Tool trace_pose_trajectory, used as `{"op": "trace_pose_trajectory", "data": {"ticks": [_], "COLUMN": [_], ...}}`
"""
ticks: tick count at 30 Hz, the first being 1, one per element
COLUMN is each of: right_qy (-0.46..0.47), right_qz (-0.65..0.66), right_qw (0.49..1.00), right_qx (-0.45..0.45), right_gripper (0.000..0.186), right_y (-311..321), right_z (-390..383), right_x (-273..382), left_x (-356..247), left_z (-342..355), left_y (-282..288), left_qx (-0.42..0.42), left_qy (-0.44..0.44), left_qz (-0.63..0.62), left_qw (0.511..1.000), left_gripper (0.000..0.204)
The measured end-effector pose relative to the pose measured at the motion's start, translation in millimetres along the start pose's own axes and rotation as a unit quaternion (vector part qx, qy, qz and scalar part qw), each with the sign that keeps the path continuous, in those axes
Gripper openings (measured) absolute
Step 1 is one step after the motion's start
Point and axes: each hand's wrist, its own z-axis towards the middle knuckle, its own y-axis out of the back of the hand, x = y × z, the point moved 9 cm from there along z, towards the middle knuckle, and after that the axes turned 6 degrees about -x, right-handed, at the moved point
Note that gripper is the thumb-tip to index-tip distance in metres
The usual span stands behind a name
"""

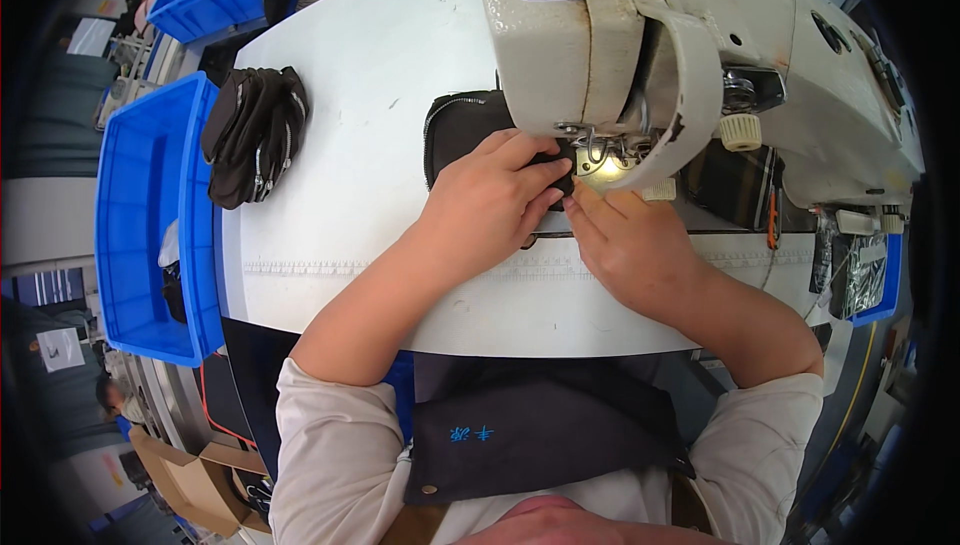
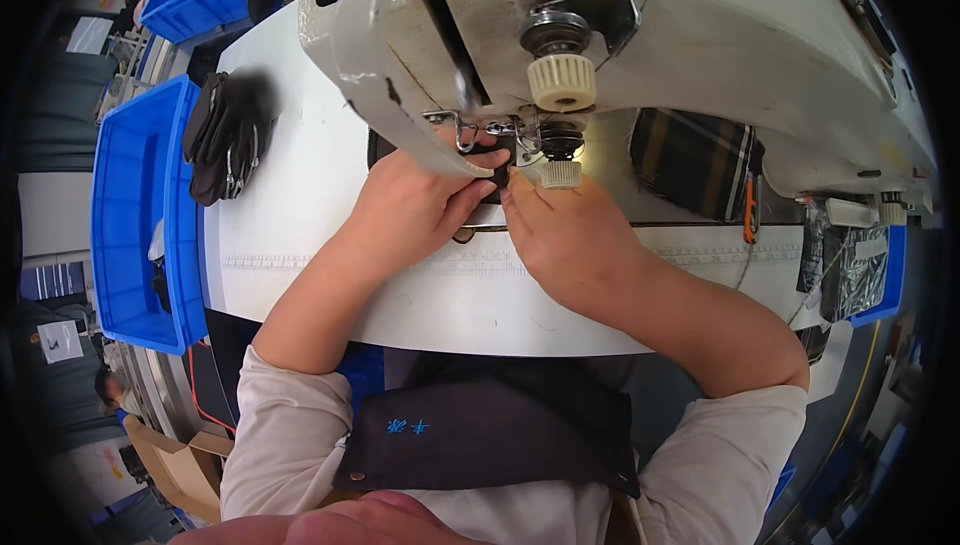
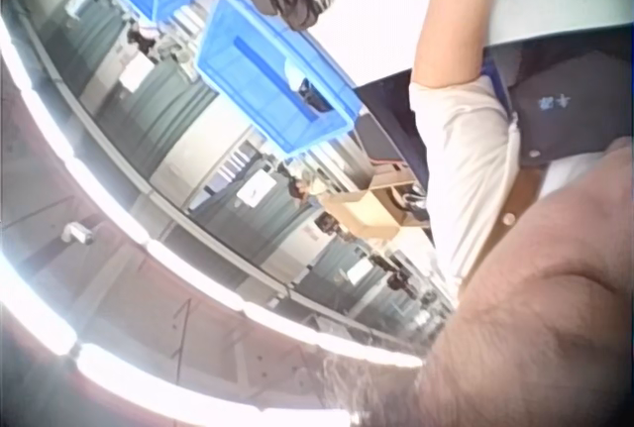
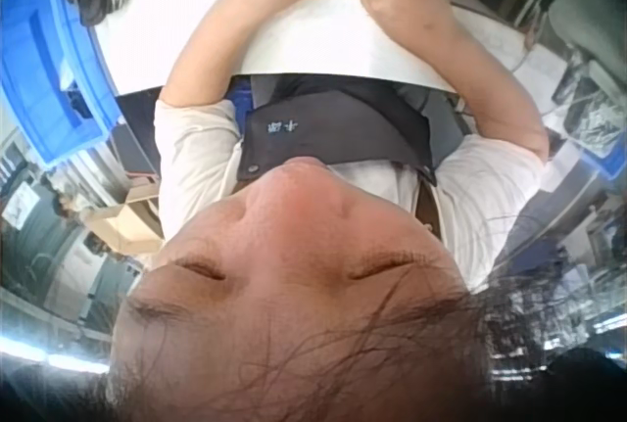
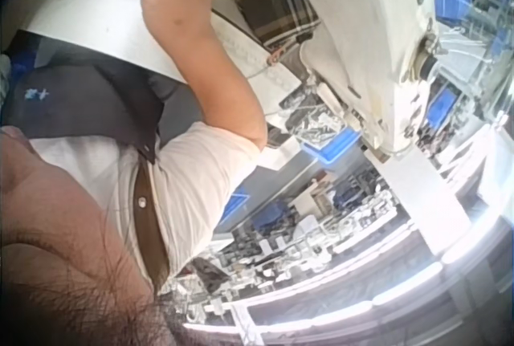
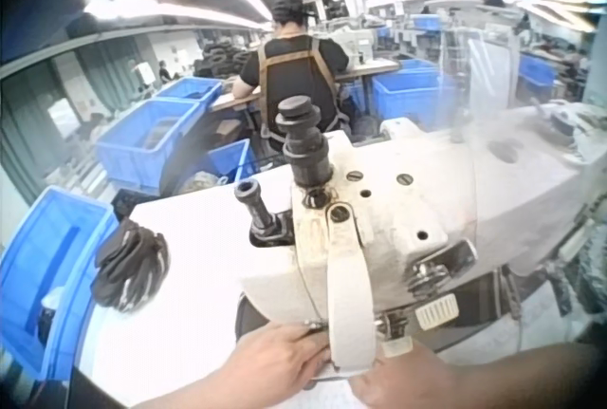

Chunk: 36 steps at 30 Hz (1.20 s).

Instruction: The person operates an industrial sewing machine to stitch a zipper onto a small black fabric pouch. They guide the pouch under the needle, sew along the zipper edge, and then flip the pouch to sew the opposite side. The person handles multiple pouches, moving finished ones aside and picking up new ones to continue the assembly process.

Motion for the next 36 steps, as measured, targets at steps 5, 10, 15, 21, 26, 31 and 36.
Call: {"op": "trace_pose_trajectory", "data": {"ticks": [5, 10, 15, 21, 26, 31, 36], "right_qy": [-0.002, -0.014, -0.072, -0.165, -0.165, -0.213, -0.175], "right_qz": [-0.033, -0.039, 0.001, -0.038, -0.032, 0.035, -0.016], "right_qw": [0.999, 0.999, 0.997, 0.985, 0.985, 0.976, 0.984], "right_qx": [-0.017, -0.023, -0.042, -0.041, -0.050, -0.018, -0.041], "right_gripper": [0.026, 0.029, 0.024, 0.021, 0.013, 0.006, 0.006], "right_y": [-1, -2, -1, -7, -26, -23, -13], "right_z": [1, 2, 3, 7, 4, 10, 15], "right_x": [-6, -10, -30, -50, -55, -56, -51], "left_x": [5, 16, 24, 35, 27, 13, 4], "left_z": [3, 4, 7, 10, 6, 6, -1], "left_y": [-1, 0, 4, -7, 1, -6, -10], "left_qx": [-0.004, -0.010, -0.027, -0.031, -0.064, -0.118, -0.153], "left_qy": [0.012, 0.032, 0.069, 0.091, 0.053, 0.000, -0.050], "left_qz": [0.006, -0.028, -0.076, -0.097, -0.101, 0.035, 0.102], "left_qw": [1.000, 0.999, 0.994, 0.991, 0.991, 0.992, 0.982], "left_gripper": [0.030, 0.028, 0.020, 0.017, 0.022, 0.029, 0.026]}}
